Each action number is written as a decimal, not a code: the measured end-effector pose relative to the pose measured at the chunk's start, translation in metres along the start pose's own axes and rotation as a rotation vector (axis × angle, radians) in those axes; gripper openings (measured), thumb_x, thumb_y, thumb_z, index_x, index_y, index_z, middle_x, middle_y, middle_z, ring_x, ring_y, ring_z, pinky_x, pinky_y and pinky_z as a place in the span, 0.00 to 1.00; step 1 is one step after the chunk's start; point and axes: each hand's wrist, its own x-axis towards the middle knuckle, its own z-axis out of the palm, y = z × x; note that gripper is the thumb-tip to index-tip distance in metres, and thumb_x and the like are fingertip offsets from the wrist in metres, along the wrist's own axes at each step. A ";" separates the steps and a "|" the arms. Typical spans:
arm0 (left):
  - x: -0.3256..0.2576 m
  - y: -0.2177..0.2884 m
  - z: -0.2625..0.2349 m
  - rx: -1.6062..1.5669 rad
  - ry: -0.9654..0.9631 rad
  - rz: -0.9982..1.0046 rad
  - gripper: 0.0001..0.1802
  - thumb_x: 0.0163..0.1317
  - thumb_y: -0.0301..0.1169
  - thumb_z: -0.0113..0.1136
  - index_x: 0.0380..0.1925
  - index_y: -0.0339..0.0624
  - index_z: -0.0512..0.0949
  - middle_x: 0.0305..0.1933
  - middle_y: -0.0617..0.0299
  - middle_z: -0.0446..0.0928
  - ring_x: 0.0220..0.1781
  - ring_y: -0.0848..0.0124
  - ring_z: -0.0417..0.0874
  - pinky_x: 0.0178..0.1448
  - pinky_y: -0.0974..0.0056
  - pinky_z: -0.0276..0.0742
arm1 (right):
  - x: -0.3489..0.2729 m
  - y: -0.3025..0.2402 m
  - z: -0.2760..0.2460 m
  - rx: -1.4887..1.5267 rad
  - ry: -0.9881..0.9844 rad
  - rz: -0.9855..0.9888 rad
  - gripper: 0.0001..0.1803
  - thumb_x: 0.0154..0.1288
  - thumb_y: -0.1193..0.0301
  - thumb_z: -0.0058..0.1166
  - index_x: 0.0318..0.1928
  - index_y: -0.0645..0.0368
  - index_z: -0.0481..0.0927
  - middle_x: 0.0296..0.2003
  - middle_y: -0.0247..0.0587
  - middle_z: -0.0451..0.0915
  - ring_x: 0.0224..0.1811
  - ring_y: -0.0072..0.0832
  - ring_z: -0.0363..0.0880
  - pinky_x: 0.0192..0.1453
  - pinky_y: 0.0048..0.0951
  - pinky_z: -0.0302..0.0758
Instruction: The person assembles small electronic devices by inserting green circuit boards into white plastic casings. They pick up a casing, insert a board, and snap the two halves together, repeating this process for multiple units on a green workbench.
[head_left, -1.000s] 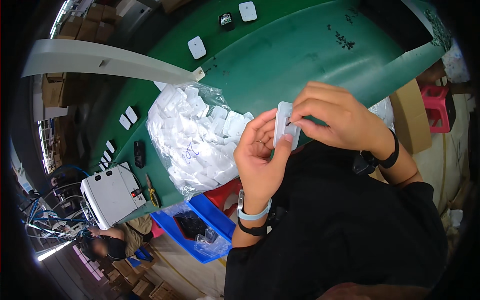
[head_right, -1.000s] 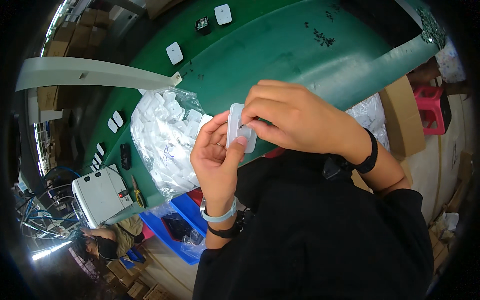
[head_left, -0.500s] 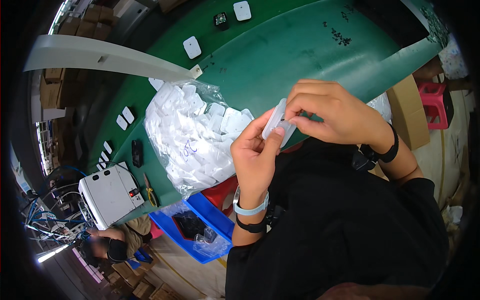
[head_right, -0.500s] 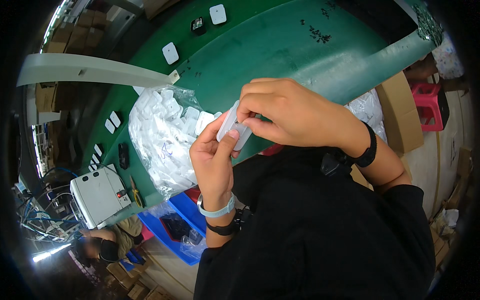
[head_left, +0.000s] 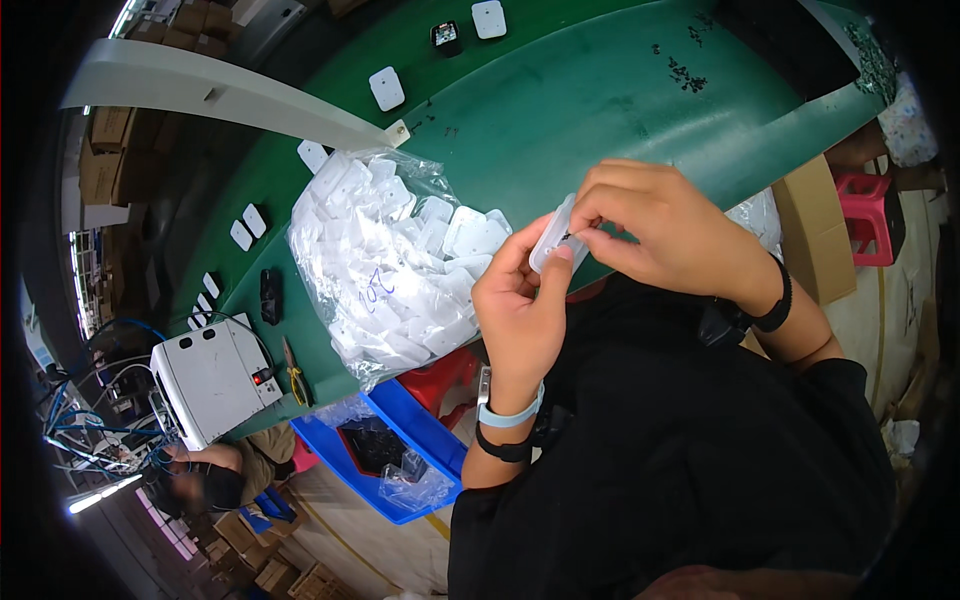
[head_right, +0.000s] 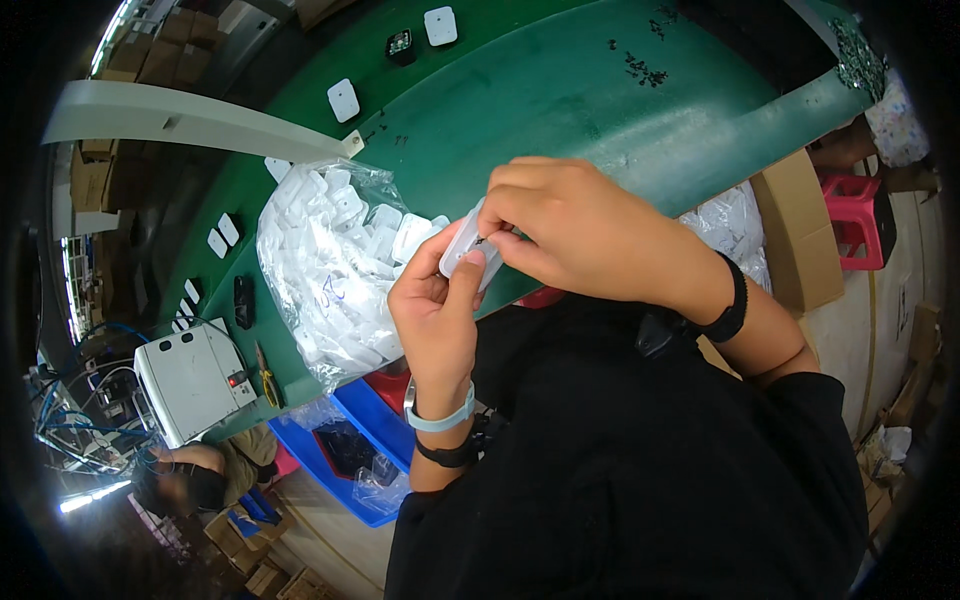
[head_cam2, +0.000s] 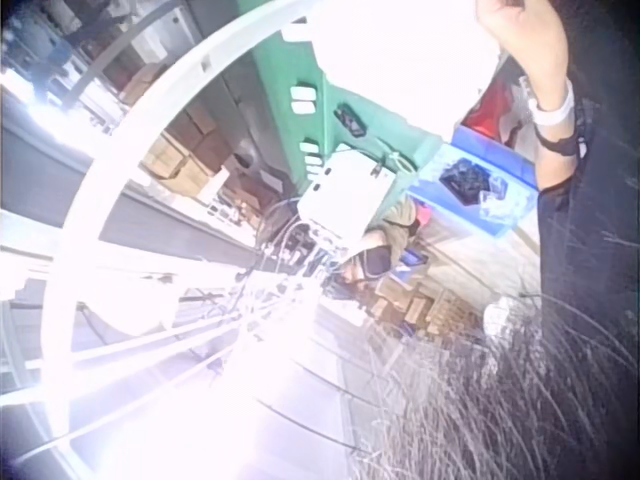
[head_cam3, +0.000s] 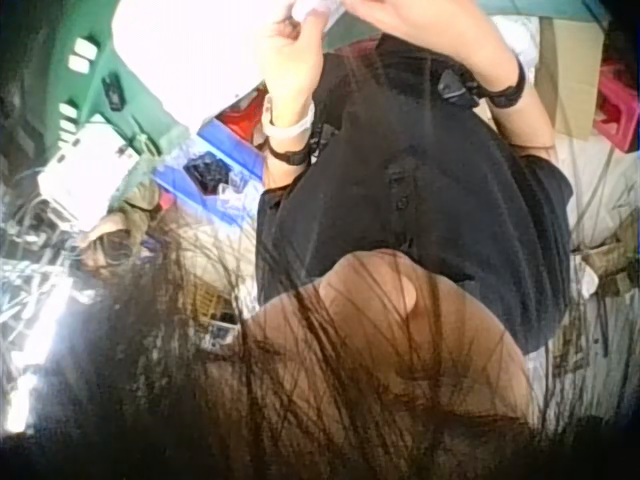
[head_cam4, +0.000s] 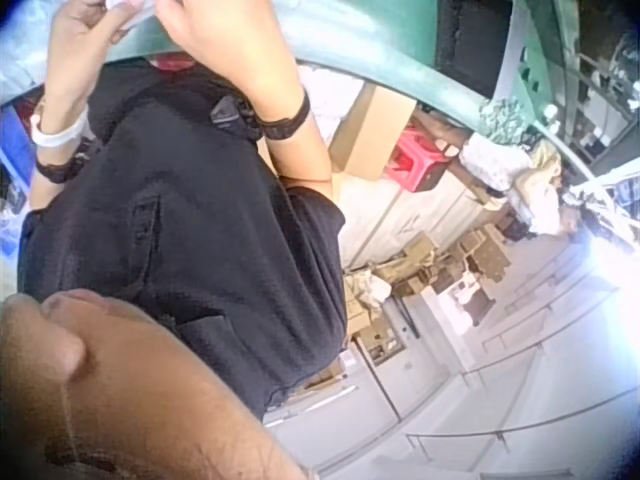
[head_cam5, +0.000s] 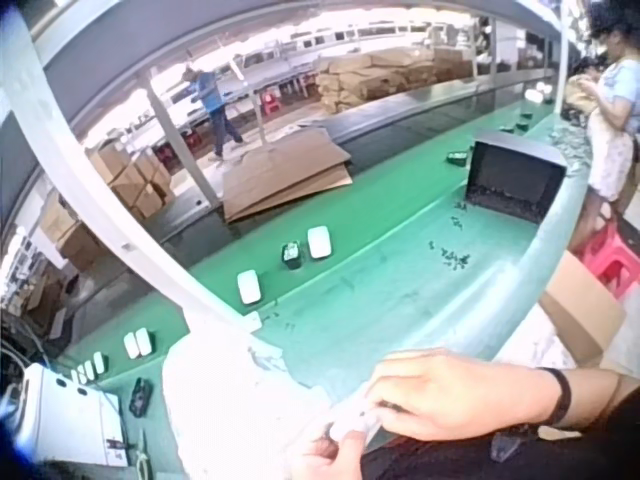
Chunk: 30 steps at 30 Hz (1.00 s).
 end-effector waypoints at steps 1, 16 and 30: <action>0.000 -0.002 0.001 0.010 0.011 0.013 0.16 0.69 0.23 0.62 0.55 0.30 0.80 0.39 0.64 0.83 0.30 0.84 0.75 0.33 0.78 0.68 | -0.001 0.000 0.002 -0.037 0.005 -0.008 0.08 0.56 0.81 0.62 0.35 0.63 0.77 0.33 0.40 0.79 0.33 0.35 0.78 0.33 0.30 0.75; 0.010 -0.013 -0.007 -0.301 -0.009 -0.088 0.10 0.70 0.24 0.59 0.47 0.29 0.80 0.43 0.55 0.82 0.41 0.75 0.81 0.42 0.70 0.75 | -0.009 0.015 0.013 0.811 -0.044 0.380 0.31 0.53 0.78 0.71 0.58 0.62 0.75 0.52 0.36 0.75 0.50 0.24 0.76 0.49 0.24 0.74; 0.038 -0.034 -0.006 -0.552 0.036 -0.220 0.10 0.64 0.28 0.54 0.42 0.34 0.74 0.35 0.60 0.75 0.34 0.68 0.72 0.39 0.63 0.65 | -0.045 0.132 -0.005 1.670 0.455 0.281 0.25 0.62 0.67 0.55 0.59 0.61 0.72 0.46 0.41 0.74 0.45 0.29 0.74 0.64 0.38 0.71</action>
